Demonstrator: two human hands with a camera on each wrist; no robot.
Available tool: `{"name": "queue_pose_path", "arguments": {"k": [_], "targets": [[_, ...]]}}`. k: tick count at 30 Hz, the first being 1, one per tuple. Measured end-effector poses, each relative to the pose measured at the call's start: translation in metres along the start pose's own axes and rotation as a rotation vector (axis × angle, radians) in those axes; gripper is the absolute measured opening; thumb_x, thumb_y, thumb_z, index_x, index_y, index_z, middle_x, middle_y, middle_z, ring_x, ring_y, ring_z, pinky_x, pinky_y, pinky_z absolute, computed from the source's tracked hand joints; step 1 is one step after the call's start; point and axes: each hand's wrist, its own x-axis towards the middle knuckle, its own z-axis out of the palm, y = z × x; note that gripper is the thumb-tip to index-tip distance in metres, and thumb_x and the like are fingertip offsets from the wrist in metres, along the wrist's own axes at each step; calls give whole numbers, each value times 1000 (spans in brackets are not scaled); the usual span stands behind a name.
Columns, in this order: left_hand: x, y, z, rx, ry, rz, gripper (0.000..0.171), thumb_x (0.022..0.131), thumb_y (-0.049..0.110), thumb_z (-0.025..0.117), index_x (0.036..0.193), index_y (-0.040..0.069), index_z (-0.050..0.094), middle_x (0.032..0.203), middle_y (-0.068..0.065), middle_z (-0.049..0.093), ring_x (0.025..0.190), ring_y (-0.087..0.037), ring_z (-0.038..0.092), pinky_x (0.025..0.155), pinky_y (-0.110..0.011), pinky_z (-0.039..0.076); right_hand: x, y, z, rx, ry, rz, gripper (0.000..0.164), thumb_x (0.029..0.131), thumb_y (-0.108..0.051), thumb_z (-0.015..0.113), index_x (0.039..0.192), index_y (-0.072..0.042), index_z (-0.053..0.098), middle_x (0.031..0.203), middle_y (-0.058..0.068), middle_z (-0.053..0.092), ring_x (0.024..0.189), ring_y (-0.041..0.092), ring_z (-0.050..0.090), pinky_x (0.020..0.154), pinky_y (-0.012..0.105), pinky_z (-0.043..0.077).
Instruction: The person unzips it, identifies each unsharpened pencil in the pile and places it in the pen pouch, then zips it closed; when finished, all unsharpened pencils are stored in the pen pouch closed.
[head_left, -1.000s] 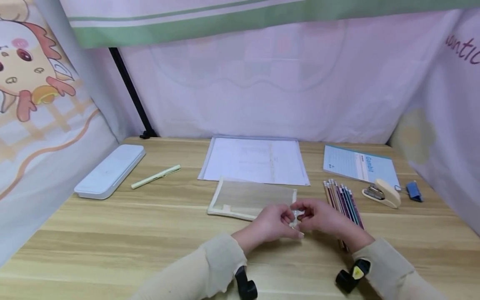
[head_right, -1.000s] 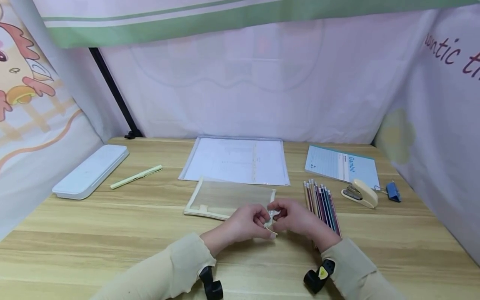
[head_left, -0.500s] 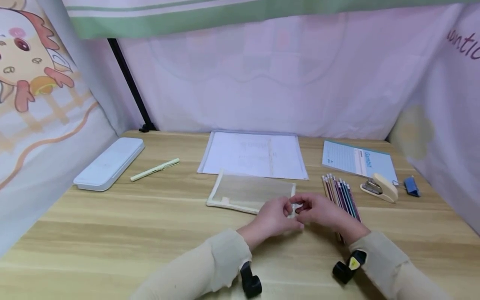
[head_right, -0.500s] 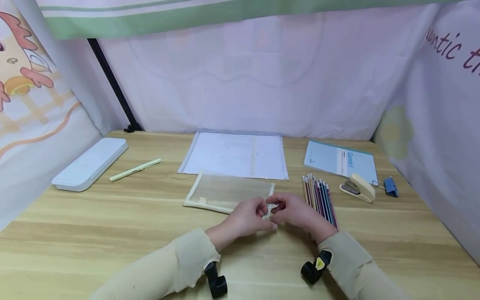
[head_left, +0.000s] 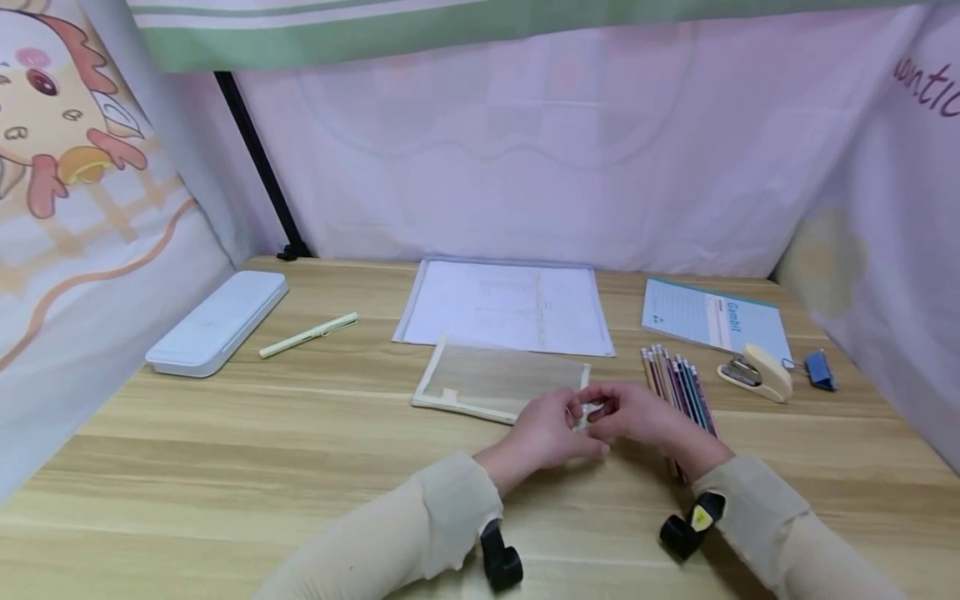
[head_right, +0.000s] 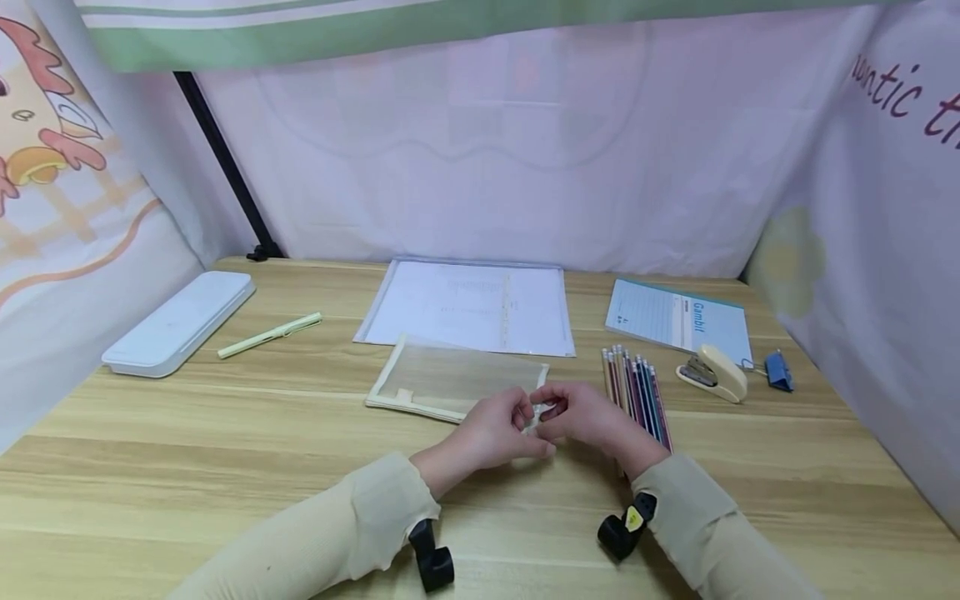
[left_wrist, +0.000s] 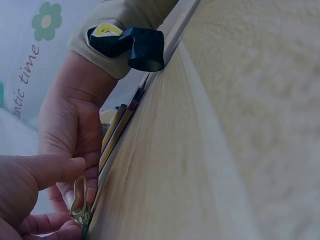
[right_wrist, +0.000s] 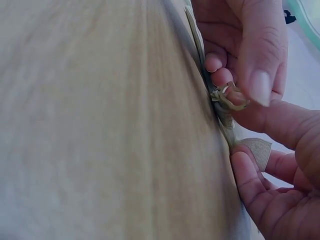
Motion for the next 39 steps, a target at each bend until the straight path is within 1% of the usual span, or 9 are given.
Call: {"name": "queue_pose_path", "arguments": {"k": [3, 9, 15, 18, 23, 28, 33, 36, 39], "targets": [[0, 0, 0, -18, -3, -14, 39, 67, 28, 81, 83, 11, 50, 70, 1, 48, 61, -12, 45, 51, -23, 36, 1, 0, 1, 0, 2, 11, 45, 75, -5, 68, 119, -1, 57, 102, 11, 60, 91, 20, 54, 74, 30, 48], [0, 0, 1, 7, 12, -2, 36, 68, 25, 80, 82, 11, 50, 69, 2, 48, 61, -12, 45, 52, -22, 36, 2, 0, 1, 2, 2, 10, 44, 76, -6, 68, 118, 0, 57, 103, 11, 60, 92, 20, 55, 75, 30, 48], [0, 2, 1, 9, 16, -14, 38, 68, 29, 80, 81, 12, 49, 69, 2, 47, 60, -12, 45, 51, -22, 36, 2, 0, 0, 6, 6, 9, 44, 75, -5, 67, 118, 1, 56, 102, 12, 60, 90, 20, 55, 74, 30, 49], [0, 2, 0, 12, 11, -11, 36, 68, 24, 81, 81, 11, 49, 70, 2, 48, 62, -12, 45, 52, -22, 37, 2, 0, -1, 6, -1, 4, 46, 74, -6, 68, 118, 0, 56, 102, 11, 59, 90, 20, 54, 74, 30, 48], [0, 1, -2, 10, 8, -15, 32, 64, 6, 79, 81, 10, 52, 73, 2, 50, 67, -12, 47, 57, -21, 40, 1, 1, -4, -59, -27, -23, 51, 74, -12, 73, 120, -2, 56, 105, 10, 59, 92, 20, 55, 77, 30, 47], [0, 0, -4, -2, 16, -20, 28, 63, -5, 73, 79, 8, 54, 73, 1, 50, 68, -11, 47, 59, -19, 40, 2, 1, -8, -123, -83, -70, 54, 71, -10, 76, 120, -1, 54, 104, 10, 58, 92, 18, 55, 79, 30, 49], [0, -2, -6, -24, 6, -25, 26, 64, -7, 69, 80, 7, 55, 73, 0, 50, 68, -11, 47, 58, -19, 41, 3, 1, -9, -164, -124, -139, 54, 70, -10, 76, 119, -1, 53, 104, 11, 56, 90, 19, 55, 78, 29, 49], [-1, -3, -7, -64, -11, -32, 23, 67, -5, 68, 82, 6, 55, 75, 0, 51, 68, -12, 49, 58, -19, 43, 2, 0, -8, -187, -116, -150, 54, 71, -13, 77, 118, -2, 53, 106, 11, 56, 91, 18, 55, 78, 30, 49], [-2, -3, -9, -97, -20, -34, 18, 71, 0, 67, 83, 6, 56, 76, 0, 53, 68, -11, 50, 59, -20, 44, 0, -2, -6, -225, -93, -164, 54, 70, -15, 78, 116, -1, 54, 105, 10, 57, 90, 18, 55, 78, 30, 49]]}}
